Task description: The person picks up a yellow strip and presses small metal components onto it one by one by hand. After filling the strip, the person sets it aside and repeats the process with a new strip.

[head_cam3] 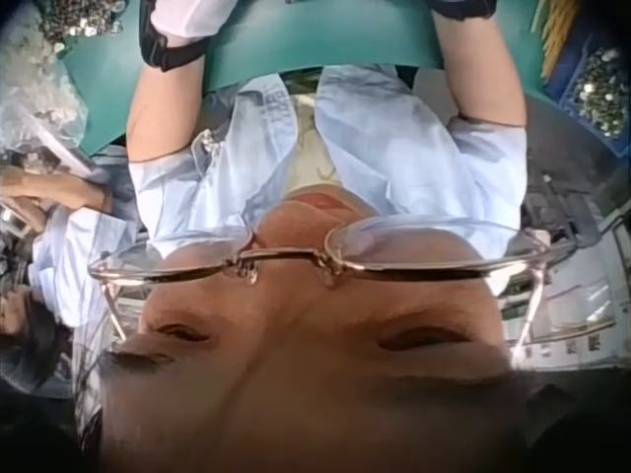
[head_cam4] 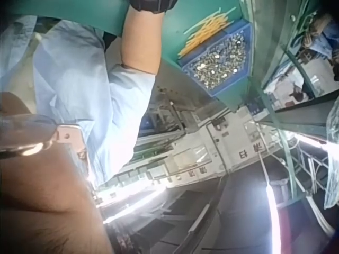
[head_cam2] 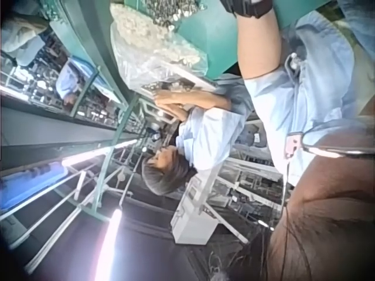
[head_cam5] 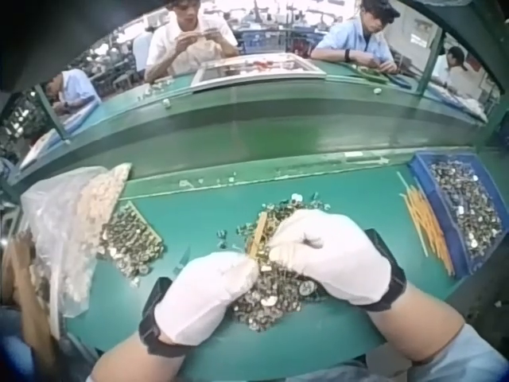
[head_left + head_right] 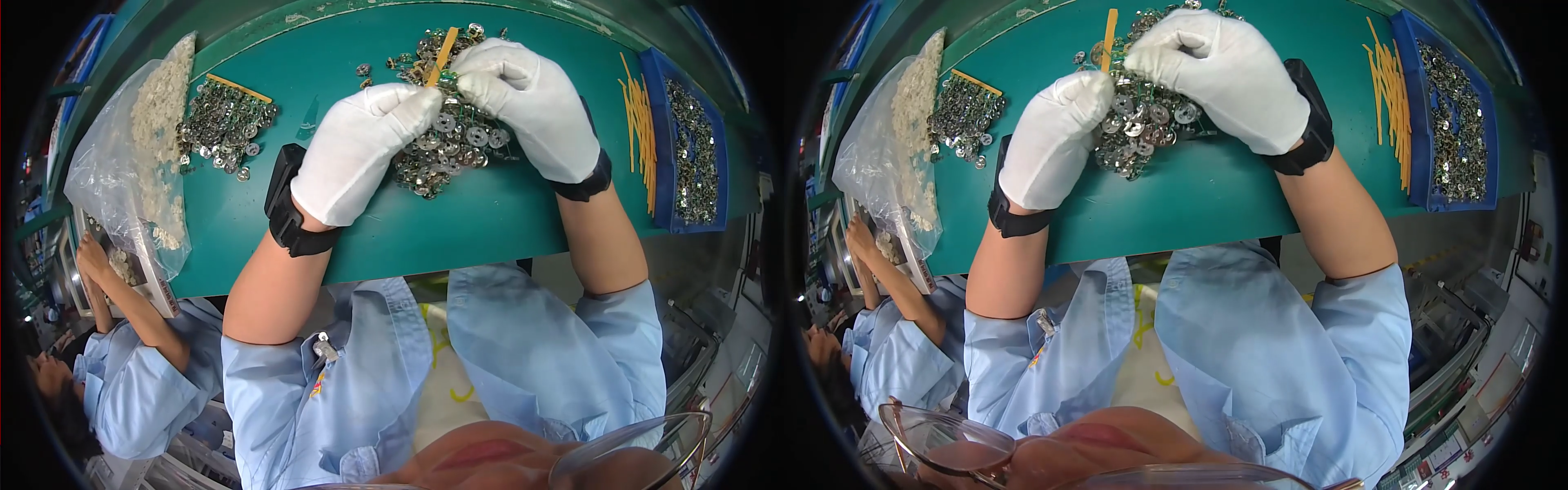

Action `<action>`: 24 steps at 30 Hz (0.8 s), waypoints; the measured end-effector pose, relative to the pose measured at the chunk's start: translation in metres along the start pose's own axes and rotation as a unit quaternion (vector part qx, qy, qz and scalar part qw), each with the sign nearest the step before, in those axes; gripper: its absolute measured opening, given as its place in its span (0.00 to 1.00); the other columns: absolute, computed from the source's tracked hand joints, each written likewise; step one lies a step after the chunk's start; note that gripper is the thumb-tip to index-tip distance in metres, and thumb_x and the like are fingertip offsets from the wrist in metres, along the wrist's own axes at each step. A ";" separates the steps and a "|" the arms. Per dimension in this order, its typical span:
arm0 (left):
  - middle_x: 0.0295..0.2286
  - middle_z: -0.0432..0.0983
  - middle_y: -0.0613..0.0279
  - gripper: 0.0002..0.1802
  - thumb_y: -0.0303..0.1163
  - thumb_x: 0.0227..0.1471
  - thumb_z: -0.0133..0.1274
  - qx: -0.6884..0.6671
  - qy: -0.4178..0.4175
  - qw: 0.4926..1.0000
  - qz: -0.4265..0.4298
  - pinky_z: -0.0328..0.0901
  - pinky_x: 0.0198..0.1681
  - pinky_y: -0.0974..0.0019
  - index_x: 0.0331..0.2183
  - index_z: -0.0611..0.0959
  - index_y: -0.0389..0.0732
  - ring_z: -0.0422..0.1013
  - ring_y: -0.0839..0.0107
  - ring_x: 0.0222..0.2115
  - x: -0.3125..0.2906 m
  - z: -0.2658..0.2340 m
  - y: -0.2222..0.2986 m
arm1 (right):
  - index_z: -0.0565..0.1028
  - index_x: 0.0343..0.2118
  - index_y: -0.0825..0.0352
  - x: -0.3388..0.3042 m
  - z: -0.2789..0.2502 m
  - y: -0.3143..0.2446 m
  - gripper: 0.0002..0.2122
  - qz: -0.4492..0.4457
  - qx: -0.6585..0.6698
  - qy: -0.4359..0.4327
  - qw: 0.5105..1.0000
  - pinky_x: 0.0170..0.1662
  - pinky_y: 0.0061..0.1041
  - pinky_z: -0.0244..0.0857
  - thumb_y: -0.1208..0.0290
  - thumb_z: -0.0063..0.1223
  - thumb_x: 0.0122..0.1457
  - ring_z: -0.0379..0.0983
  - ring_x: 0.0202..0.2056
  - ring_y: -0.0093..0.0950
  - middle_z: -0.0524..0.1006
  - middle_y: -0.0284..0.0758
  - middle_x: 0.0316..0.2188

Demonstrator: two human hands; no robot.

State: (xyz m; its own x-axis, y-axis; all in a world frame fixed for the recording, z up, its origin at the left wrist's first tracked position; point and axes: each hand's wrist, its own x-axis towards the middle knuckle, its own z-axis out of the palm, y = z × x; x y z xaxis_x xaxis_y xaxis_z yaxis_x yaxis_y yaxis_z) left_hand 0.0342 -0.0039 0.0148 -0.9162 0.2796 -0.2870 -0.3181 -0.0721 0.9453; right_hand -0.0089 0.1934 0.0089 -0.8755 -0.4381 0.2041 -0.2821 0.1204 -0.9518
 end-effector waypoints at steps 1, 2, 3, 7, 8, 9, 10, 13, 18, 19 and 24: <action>0.28 0.72 0.74 0.17 0.40 0.56 0.52 -0.033 -0.011 0.999 0.004 0.58 0.34 0.80 0.37 0.79 0.33 0.62 0.86 0.30 0.000 -0.001 -0.003 | 0.75 0.29 0.70 0.000 -0.001 0.002 0.07 0.001 0.000 0.001 1.000 0.42 0.20 0.60 0.71 0.55 0.56 0.68 0.36 0.22 0.73 0.33 0.33; 0.28 0.72 0.74 0.17 0.40 0.56 0.51 -0.066 -0.022 0.998 0.009 0.58 0.34 0.80 0.36 0.79 0.34 0.62 0.86 0.30 0.001 -0.002 -0.007 | 0.75 0.29 0.70 0.001 -0.003 0.005 0.07 0.008 0.021 -0.012 1.000 0.43 0.20 0.59 0.70 0.55 0.56 0.67 0.37 0.23 0.73 0.33 0.34; 0.28 0.71 0.74 0.16 0.40 0.56 0.51 -0.099 -0.032 0.994 0.014 0.58 0.34 0.80 0.35 0.79 0.34 0.62 0.86 0.29 0.001 -0.003 -0.009 | 0.75 0.30 0.70 0.001 -0.005 0.008 0.08 0.016 0.041 -0.025 0.999 0.44 0.21 0.59 0.70 0.54 0.56 0.67 0.38 0.23 0.73 0.33 0.34; 0.26 0.70 0.74 0.16 0.41 0.57 0.49 -0.087 -0.054 0.995 0.017 0.58 0.33 0.80 0.34 0.79 0.36 0.62 0.85 0.28 0.003 -0.005 -0.010 | 0.75 0.31 0.70 0.002 -0.007 0.014 0.08 0.003 0.061 -0.048 0.997 0.44 0.21 0.59 0.69 0.54 0.57 0.67 0.38 0.23 0.72 0.33 0.35; 0.26 0.70 0.74 0.16 0.41 0.57 0.49 -0.088 -0.054 0.995 0.017 0.58 0.33 0.80 0.34 0.79 0.36 0.62 0.85 0.28 0.004 -0.006 -0.011 | 0.74 0.32 0.70 0.002 -0.007 0.014 0.09 -0.007 0.061 -0.053 0.997 0.44 0.21 0.58 0.68 0.53 0.57 0.67 0.38 0.23 0.72 0.33 0.35; 0.26 0.69 0.75 0.16 0.41 0.57 0.49 -0.081 -0.060 0.995 0.018 0.58 0.33 0.79 0.34 0.79 0.36 0.61 0.85 0.28 0.004 -0.007 -0.011 | 0.74 0.32 0.70 0.002 -0.006 0.015 0.09 -0.007 0.061 -0.054 0.997 0.44 0.21 0.58 0.68 0.53 0.57 0.67 0.38 0.23 0.72 0.33 0.35; 0.26 0.69 0.75 0.16 0.41 0.58 0.48 -0.074 -0.066 0.995 0.019 0.58 0.33 0.79 0.34 0.79 0.37 0.61 0.85 0.28 0.005 -0.008 -0.012 | 0.74 0.32 0.70 0.002 -0.005 0.015 0.09 -0.010 0.067 -0.052 0.996 0.44 0.21 0.58 0.68 0.53 0.57 0.66 0.38 0.23 0.72 0.33 0.35; 0.29 0.70 0.70 0.18 0.42 0.59 0.45 -0.078 -0.079 0.994 0.017 0.61 0.35 0.77 0.38 0.77 0.35 0.64 0.81 0.30 0.002 -0.007 -0.009 | 0.74 0.33 0.70 0.001 -0.001 0.015 0.09 -0.017 0.078 -0.048 0.996 0.44 0.21 0.58 0.68 0.53 0.57 0.66 0.39 0.23 0.72 0.33 0.35; 0.30 0.72 0.70 0.18 0.41 0.59 0.46 -0.100 -0.033 0.994 0.027 0.61 0.35 0.78 0.38 0.77 0.35 0.66 0.83 0.31 0.005 -0.005 -0.010 | 0.75 0.32 0.71 0.002 -0.001 0.009 0.08 0.003 0.070 -0.028 0.997 0.42 0.20 0.59 0.70 0.54 0.56 0.67 0.37 0.22 0.73 0.33 0.34; 0.27 0.71 0.75 0.16 0.40 0.58 0.48 -0.100 -0.002 0.994 0.036 0.59 0.33 0.80 0.34 0.79 0.36 0.63 0.87 0.29 0.006 -0.004 -0.010 | 0.75 0.32 0.71 0.004 -0.005 0.005 0.08 0.010 0.011 -0.010 1.000 0.41 0.20 0.60 0.71 0.55 0.55 0.68 0.36 0.22 0.73 0.33 0.34; 0.27 0.71 0.75 0.15 0.39 0.57 0.50 -0.057 0.082 0.995 0.022 0.59 0.32 0.81 0.35 0.79 0.35 0.63 0.87 0.28 0.004 0.002 -0.005 | 0.76 0.31 0.71 0.008 -0.004 -0.014 0.06 0.036 -0.173 0.014 0.984 0.38 0.19 0.61 0.74 0.56 0.53 0.69 0.34 0.21 0.74 0.33 0.32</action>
State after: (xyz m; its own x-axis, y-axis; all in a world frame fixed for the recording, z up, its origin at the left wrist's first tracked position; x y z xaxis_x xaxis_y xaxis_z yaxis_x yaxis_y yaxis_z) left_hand 0.0330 -0.0007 0.0091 -0.9546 0.1145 -0.2751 -0.2930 -0.1914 0.9368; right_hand -0.0136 0.1916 0.0249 -0.9071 -0.3930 0.1509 -0.3322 0.4481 -0.8300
